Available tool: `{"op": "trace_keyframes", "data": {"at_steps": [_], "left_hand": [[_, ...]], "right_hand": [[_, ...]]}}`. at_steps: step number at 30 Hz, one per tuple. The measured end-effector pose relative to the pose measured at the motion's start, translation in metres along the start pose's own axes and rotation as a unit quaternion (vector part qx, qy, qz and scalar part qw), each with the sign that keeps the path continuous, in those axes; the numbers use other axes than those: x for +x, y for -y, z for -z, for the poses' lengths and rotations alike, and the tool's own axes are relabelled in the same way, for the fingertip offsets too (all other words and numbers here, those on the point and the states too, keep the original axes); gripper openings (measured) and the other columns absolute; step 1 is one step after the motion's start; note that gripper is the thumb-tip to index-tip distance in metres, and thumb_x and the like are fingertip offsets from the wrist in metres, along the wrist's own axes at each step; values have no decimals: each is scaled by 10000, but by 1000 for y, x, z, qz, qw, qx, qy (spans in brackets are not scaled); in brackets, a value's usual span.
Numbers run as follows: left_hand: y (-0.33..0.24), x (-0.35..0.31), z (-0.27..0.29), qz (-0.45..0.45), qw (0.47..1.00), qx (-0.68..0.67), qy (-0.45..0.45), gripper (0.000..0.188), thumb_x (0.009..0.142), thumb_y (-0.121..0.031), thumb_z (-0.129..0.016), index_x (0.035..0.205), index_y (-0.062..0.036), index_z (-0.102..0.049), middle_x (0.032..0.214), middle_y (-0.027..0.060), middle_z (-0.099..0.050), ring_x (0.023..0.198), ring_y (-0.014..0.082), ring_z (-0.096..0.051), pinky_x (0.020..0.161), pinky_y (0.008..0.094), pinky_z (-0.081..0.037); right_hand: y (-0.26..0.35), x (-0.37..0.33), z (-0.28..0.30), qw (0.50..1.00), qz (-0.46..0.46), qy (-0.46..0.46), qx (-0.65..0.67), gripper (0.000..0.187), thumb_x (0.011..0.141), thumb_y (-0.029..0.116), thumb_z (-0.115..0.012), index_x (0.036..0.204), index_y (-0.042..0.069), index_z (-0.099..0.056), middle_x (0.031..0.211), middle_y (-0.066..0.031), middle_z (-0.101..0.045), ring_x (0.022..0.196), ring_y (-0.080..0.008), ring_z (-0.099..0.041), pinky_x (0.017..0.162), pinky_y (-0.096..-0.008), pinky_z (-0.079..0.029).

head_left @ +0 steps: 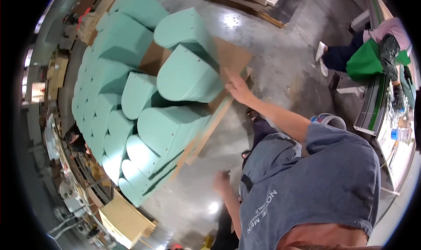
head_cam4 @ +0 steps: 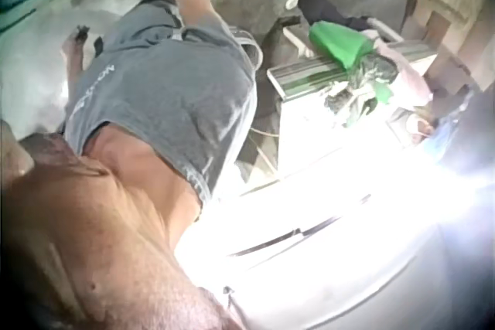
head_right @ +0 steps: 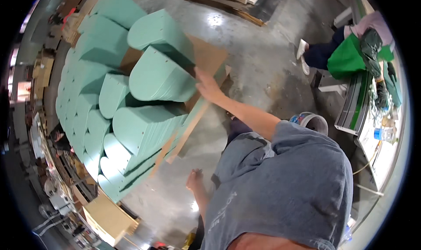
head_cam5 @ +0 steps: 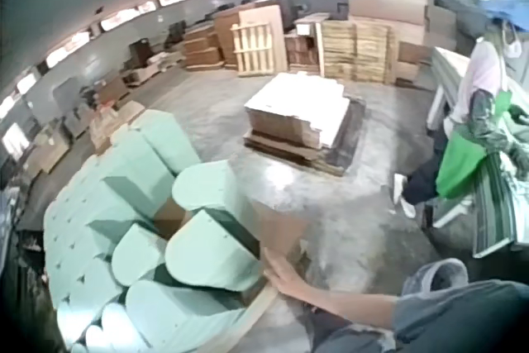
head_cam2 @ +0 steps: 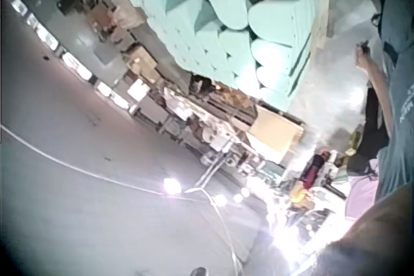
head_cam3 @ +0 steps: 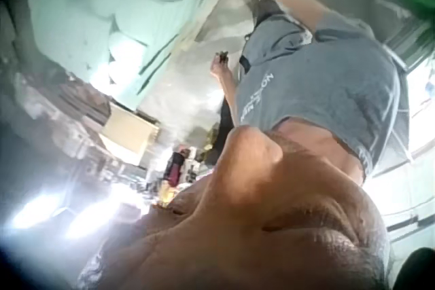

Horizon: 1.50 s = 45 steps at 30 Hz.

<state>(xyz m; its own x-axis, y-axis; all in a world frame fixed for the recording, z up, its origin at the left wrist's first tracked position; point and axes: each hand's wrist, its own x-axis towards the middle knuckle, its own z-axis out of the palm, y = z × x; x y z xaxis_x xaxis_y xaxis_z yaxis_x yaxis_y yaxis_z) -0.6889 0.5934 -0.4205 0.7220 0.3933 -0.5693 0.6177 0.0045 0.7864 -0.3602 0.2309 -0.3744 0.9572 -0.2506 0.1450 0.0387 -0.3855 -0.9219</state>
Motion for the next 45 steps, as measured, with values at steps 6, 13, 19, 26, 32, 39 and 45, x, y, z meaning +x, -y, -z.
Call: {"op": "trace_keyframes", "data": {"at_steps": [6, 13, 19, 26, 32, 39, 45], "left_hand": [[-83, 17, -55, 39, 997, 60, 30, 363, 802, -2, -753, 1149, -102, -721, 1184, 114, -716, 1093, 282, -681, 941, 401, -548], [-138, 12, -89, 36, 995, 80, 43, 362, 899, -40, -673, 1258, 2, -660, 1206, 152, -710, 1065, 270, -697, 873, 361, -580], [-179, 4, -116, 116, 992, -40, -43, 402, 970, -98, -589, 1308, 120, -578, 1161, 209, -705, 1047, 267, -699, 792, 328, -595], [-177, 5, -132, 100, 990, -83, -45, 354, 949, -68, -622, 1259, 104, -627, 1090, 208, -732, 888, 248, -724, 723, 331, -599], [-132, -14, -95, 92, 981, -150, -84, 321, 959, -47, -600, 1238, 107, -639, 1062, 203, -733, 848, 231, -716, 687, 332, -592], [-82, -51, -34, 102, 958, -213, -164, 341, 950, -39, -609, 1247, 129, -622, 1067, 216, -721, 817, 245, -702, 664, 323, -584], [-26, -87, 12, 96, 927, -291, -219, 349, 958, -41, -609, 1263, 128, -616, 1074, 230, -712, 819, 245, -695, 655, 320, -577]], "right_hand": [[-7, 9, -10, 994, 64, 13, 92, 703, 913, 28, -569, 1567, 27, -311, 1553, -196, -405, 1412, -381, -388, 1193, -432, -286], [-62, -6, -30, 997, 43, 0, 68, 758, 888, 33, -606, 1579, 77, -299, 1525, -205, -406, 1393, -390, -392, 1183, -439, -329], [28, 30, 25, 989, 99, 59, 93, 785, 865, 51, -664, 1570, 72, -320, 1540, -186, -406, 1406, -379, -387, 1180, -434, -340], [-60, -6, -3, 989, 18, 123, -76, 686, 855, 185, -689, 1464, -13, -443, 1386, -241, -551, 1292, -406, -517, 1115, -461, -416], [-13, -50, -18, 844, 50, 511, -154, 561, 845, 356, -732, 1302, 54, -609, 1085, -204, -704, 987, -422, -660, 873, -483, -538], [75, -8, -80, 885, 236, 377, -139, 420, 864, 412, -765, 1018, 54, -611, 813, -129, -707, 775, -368, -704, 719, -457, -558], [83, 27, -100, 844, 290, 436, -120, 302, 945, 314, -689, 916, 23, -614, 818, -219, -671, 816, -462, -638, 717, -509, -496]]}}
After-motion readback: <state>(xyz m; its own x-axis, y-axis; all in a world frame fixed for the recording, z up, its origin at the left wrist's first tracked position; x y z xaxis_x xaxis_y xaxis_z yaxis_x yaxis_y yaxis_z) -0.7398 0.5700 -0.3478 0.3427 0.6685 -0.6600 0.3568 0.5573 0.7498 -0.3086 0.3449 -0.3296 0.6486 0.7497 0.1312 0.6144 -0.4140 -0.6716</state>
